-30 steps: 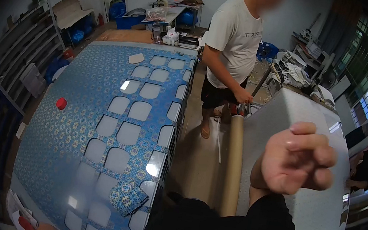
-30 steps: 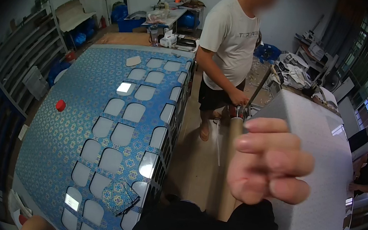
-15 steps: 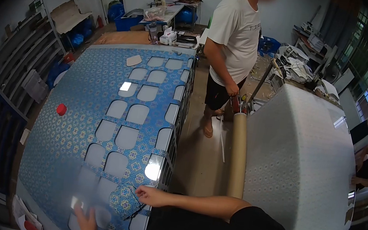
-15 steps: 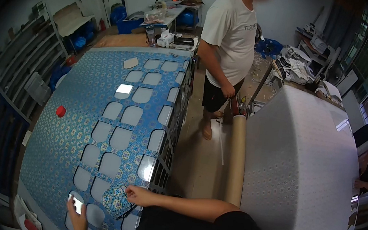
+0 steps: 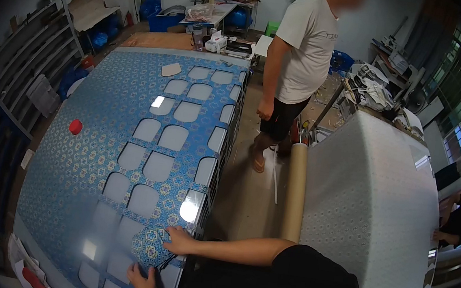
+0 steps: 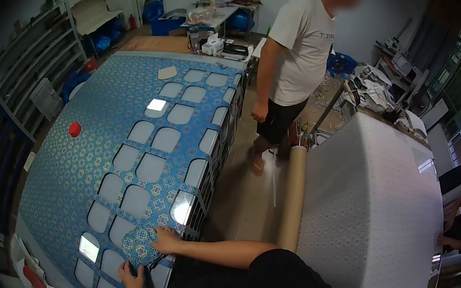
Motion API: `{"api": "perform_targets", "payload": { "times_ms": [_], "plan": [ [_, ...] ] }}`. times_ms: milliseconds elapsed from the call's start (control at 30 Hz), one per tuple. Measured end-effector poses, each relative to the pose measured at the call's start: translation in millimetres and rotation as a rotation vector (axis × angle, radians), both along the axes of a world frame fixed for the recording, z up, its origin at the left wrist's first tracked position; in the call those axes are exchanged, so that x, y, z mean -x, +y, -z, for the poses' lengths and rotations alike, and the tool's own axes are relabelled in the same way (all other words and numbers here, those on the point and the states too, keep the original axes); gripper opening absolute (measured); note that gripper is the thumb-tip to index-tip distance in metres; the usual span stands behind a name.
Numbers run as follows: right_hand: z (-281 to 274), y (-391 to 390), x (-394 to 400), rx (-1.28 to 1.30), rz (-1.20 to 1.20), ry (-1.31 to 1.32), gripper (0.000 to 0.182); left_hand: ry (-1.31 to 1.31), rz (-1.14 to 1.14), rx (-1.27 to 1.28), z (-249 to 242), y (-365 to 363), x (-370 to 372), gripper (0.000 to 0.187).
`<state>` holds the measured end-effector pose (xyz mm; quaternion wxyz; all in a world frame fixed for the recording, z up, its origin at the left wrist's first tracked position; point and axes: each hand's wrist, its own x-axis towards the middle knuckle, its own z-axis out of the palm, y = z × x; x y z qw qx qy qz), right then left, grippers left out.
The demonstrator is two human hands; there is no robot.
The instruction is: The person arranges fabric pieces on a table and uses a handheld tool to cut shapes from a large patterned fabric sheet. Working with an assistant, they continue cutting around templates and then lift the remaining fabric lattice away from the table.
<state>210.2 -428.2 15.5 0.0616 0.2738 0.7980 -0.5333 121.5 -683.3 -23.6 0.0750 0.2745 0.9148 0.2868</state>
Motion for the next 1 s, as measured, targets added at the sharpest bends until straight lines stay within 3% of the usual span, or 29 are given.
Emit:
{"api": "perform_targets", "payload": {
  "times_ms": [233,367,400,433,500,633,733,800,933,1000],
  "plan": [
    [19.8,-2.8,2.7,0.07,0.049,0.05,0.063,0.125,-0.02,0.084,-3.1,35.1,12.1,0.056],
    [25.5,4.5,12.4,0.241,0.043,-0.011,0.057,-0.192,-0.108,-0.097,19.9,45.5,34.0,0.047],
    [27.2,3.1,13.7,0.231,0.065,0.092,0.062,-0.291,-0.099,-0.189,17.7,50.1,35.9,0.045],
    [29.0,2.6,14.8,0.232,0.061,0.093,0.062,-0.289,-0.103,-0.189,14.8,53.4,38.1,0.045],
    [27.6,4.6,18.0,0.201,0.016,0.013,0.047,-0.26,-0.162,0.056,9.9,59.7,43.1,0.043],
    [28.6,1.7,21.6,0.218,0.015,-0.03,0.043,-0.294,-0.199,0.076,36.4,51.7,57.1,0.041],
    [31.0,0.7,25.0,0.19,-0.006,-0.026,0.042,-0.406,-0.257,-0.097,37.9,53.9,52.9,0.041],
    [30.2,-2.9,22.7,0.07,-0.02,0.062,0.043,-0.452,-0.254,-0.077,43.2,52.5,52.0,0.056],
    [17.0,-11.1,14.2,-0.085,-0.115,-0.011,0.05,-0.444,-0.288,-0.154,6.6,67.5,23.0,0.06],
    [33.6,-28.7,11.1,-0.365,-0.014,0.067,0.058,-0.354,-0.303,-0.198,9.7,64.3,17.5,0.065]
  ]
}}
